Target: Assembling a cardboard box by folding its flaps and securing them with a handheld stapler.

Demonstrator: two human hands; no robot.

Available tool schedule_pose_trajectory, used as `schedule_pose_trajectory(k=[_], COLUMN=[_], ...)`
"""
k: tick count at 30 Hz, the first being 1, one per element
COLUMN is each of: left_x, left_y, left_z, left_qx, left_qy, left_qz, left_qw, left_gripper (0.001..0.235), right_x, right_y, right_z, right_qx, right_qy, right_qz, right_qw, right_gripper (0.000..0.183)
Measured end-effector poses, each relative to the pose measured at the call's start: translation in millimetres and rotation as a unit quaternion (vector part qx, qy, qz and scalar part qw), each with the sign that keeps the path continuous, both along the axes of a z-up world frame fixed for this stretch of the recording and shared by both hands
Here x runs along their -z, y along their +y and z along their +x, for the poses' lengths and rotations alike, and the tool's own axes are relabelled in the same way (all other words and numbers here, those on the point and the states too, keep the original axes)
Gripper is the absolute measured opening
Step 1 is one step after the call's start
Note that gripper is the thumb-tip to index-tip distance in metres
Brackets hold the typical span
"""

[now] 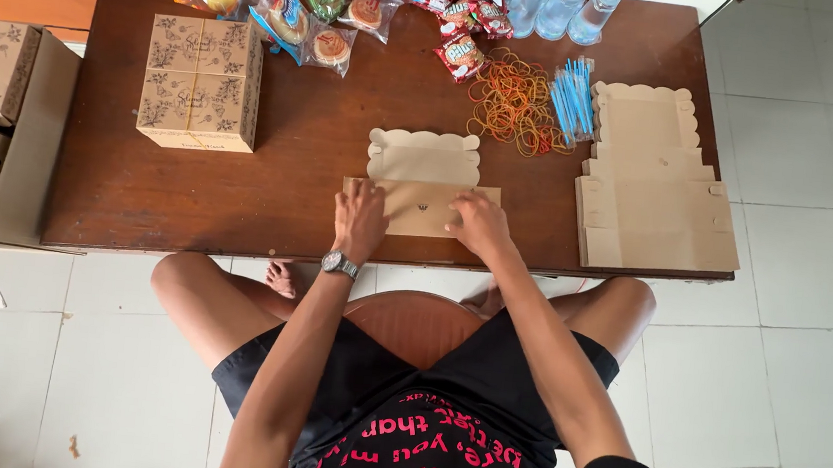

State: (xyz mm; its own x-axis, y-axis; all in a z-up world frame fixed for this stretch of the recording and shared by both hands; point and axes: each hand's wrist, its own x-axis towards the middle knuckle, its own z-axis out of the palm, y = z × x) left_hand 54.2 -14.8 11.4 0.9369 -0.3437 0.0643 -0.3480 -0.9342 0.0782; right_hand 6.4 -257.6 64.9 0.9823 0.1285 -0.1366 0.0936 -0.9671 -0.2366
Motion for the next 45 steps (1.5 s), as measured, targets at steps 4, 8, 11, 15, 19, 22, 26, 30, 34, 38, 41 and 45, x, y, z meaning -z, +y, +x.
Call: schedule_pose_trajectory(k=[4, 8, 11, 15, 19, 22, 26, 30, 34, 38, 41, 45], left_x=[-11, -9, -7, -12, -44, -74, -79, -53, -53, -30, -46, -34], left_y=[-14, -21, -18, -15, -19, -20, -19, -17, -14, -17, -19, -21], left_z=[11, 13, 12, 16, 7, -15, -44, -69, -103, -116, -117, -114], left_qx=[0.088, 0.101, 0.108, 0.131, 0.135, 0.113, 0.121, 0.153, 0.158, 0.127, 0.108, 0.096], left_qy=[0.05, 0.105, 0.094, 0.007, -0.058, -0.137, -0.18, -0.257, -0.221, -0.085, 0.014, 0.021], left_qz=[-0.053, -0.047, -0.065, -0.103, -0.091, -0.077, -0.062, -0.168, -0.161, -0.09, -0.062, -0.062], left_qw=[0.993, 0.988, 0.988, 0.986, 0.985, 0.981, 0.974, 0.939, 0.949, 0.984, 0.992, 0.993], left_gripper=[0.069, 0.08, 0.094, 0.093, 0.087, 0.074, 0.046, 0.02, 0.022, 0.038, 0.044, 0.036], right_x=[14, 8, -6, -31, -11, -6, -5, 29, 46, 40, 28, 24], right_y=[2, 3, 3, 7, 5, 5, 2, -7, -10, -7, -7, -5], right_z=[25, 32, 31, 42, 89, 129, 172, 186, 185, 185, 182, 175], right_qx=[-0.024, -0.062, -0.06, -0.015, -0.013, -0.005, -0.011, -0.032, -0.036, -0.008, -0.012, -0.042], right_qy=[0.009, 0.044, 0.068, 0.038, -0.114, -0.121, -0.056, 0.053, 0.044, 0.043, 0.007, -0.08], right_qz=[-0.056, 0.006, 0.049, 0.128, 0.158, 0.213, 0.126, 0.004, -0.027, -0.014, -0.031, -0.031], right_qw=[0.998, 0.997, 0.995, 0.991, 0.981, 0.97, 0.99, 0.998, 0.998, 0.999, 0.999, 0.995], right_gripper=[0.059, 0.059, 0.057, 0.044, 0.027, 0.025, 0.04, 0.067, 0.073, 0.07, 0.068, 0.061])
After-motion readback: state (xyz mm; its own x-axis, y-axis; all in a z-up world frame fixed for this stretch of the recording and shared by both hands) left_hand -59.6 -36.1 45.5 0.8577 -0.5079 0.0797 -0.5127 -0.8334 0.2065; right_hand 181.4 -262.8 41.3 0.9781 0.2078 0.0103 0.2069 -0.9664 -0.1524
